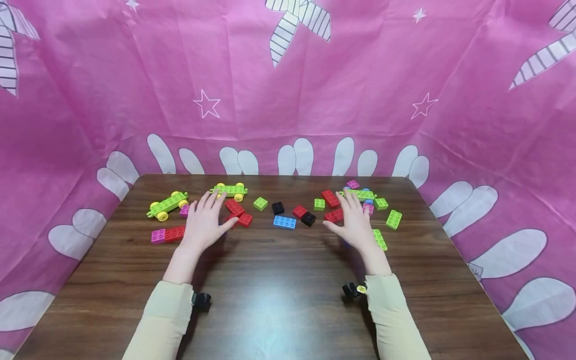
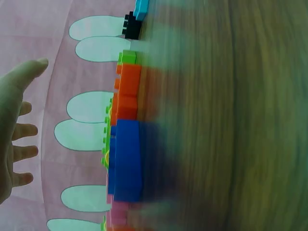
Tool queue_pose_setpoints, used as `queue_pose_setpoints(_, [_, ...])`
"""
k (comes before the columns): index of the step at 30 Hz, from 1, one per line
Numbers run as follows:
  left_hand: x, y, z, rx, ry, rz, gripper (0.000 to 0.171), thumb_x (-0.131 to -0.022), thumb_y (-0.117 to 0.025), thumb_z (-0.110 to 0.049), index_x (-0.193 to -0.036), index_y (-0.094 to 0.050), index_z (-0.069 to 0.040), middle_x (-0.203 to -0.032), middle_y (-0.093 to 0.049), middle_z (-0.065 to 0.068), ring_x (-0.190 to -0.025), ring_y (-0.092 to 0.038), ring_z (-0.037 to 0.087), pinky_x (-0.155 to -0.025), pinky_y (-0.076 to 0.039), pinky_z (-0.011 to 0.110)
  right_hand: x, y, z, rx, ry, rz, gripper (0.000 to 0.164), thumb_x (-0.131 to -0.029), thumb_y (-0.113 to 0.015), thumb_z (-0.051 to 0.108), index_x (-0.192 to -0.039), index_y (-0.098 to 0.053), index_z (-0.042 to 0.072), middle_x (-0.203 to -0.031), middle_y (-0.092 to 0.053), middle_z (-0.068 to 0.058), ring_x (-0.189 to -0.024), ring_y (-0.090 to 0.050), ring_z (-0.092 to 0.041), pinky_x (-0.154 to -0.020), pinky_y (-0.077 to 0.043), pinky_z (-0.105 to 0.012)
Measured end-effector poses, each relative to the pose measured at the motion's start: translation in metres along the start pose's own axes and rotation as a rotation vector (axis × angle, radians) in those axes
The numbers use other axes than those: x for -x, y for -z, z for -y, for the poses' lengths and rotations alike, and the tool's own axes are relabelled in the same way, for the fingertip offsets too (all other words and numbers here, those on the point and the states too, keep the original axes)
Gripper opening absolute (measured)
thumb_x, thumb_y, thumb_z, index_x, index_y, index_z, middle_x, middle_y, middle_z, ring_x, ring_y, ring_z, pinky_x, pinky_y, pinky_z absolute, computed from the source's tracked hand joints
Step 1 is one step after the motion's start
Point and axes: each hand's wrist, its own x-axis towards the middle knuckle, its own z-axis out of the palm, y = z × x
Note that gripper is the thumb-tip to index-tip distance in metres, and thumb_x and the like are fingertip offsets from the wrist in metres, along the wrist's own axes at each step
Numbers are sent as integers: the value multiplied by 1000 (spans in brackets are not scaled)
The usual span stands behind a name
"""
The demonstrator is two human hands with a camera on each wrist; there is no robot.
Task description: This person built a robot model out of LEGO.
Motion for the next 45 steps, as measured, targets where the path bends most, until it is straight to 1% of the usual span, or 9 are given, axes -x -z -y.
queue_pose_setpoints(6, [3, 1, 14, -3, 9, -37, 74, -91, -62, -49, -148, -39, -8, -150, -42, 20, -138, -36, 40, -109, -29, 65, 1, -1, 3, -60, 27, -29, 81, -83, -75, 38, -148, -37, 5, -156, -31, -20, -144, -26, -41, -110, -18, -73])
queue_pose_setpoints(14, [7, 3, 30, 72, 25, -72, 65, -91, -67, -36, -142, -45, -2, -142, -49, 23, -132, -43, 43, -109, -32, 63, 2, -5, 4, -103, 72, -65, 69, -86, -73, 30, -142, -44, 1, -147, -46, -21, -137, -40, -39, -111, -32, -60])
queue_pose_setpoints(19, [8, 6, 42, 79, 14, -87, 57, -93, -67, -30, -137, -49, 2, -137, -53, 26, -127, -47, 45, -104, -36, 64, 5, -6, 7, -129, 55, -57, 60, -88, -71, 25, -139, -49, 2, -141, -52, -20, -132, -47, -38, -110, -37, -55])
queue_pose_setpoints(24, [9, 15, 62, 88, 19, -93, 57, -92, -68, -27, -135, -49, 3, -132, -55, 28, -122, -51, 47, -101, -40, 63, 7, -11, 8, -156, 36, -48, 55, -89, -70, 22, -137, -51, 2, -138, -55, -21, -130, -49, -38, -108, -38, -55])
queue_pose_setpoints(30, [11, 24, 91, 91, 55, -116, 57, -90, -69, -23, -135, -48, 5, -132, -52, 31, -121, -47, 51, -100, -38, 66, 9, -13, 10, -205, 45, -55, 53, -89, -70, 18, -136, -52, 1, -136, -56, -21, -129, -49, -38, -109, -38, -56])
queue_pose_setpoints(33, [11, 29, 104, 89, 75, -112, 57, -90, -69, -22, -135, -47, 5, -133, -51, 31, -121, -46, 52, -98, -37, 68, 9, -13, 12, -235, 52, -49, 53, -89, -70, 17, -136, -52, 1, -136, -56, -21, -129, -49, -38, -108, -38, -56])
queue_pose_setpoints(37, [9, 35, 119, 95, 107, -81, 58, -91, -67, -21, -138, -44, 6, -138, -46, 33, -124, -42, 53, -98, -35, 70, 8, -12, 14, -267, 59, -39, 52, -89, -71, 16, -135, -52, 0, -135, -56, -21, -129, -49, -38, -108, -38, -56])
queue_pose_setpoints(43, [0, 42, 140, 91, 115, -35, 61, -92, -65, -21, -141, -41, 7, -140, -43, 34, -125, -40, 56, -98, -34, 70, 7, -10, 15, -307, 46, -16, 52, -89, -70, 17, -136, -51, 2, -138, -55, -18, -130, -49, -36, -108, -39, -56])
queue_pose_setpoints(45, [-4, 43, 145, 98, 123, -8, 62, -93, -65, -21, -142, -39, 7, -140, -42, 35, -125, -39, 56, -99, -33, 70, 7, -10, 16, -318, 52, -12, 52, -90, -70, 18, -136, -51, 3, -138, -55, -18, -130, -49, -36, -108, -39, -56])
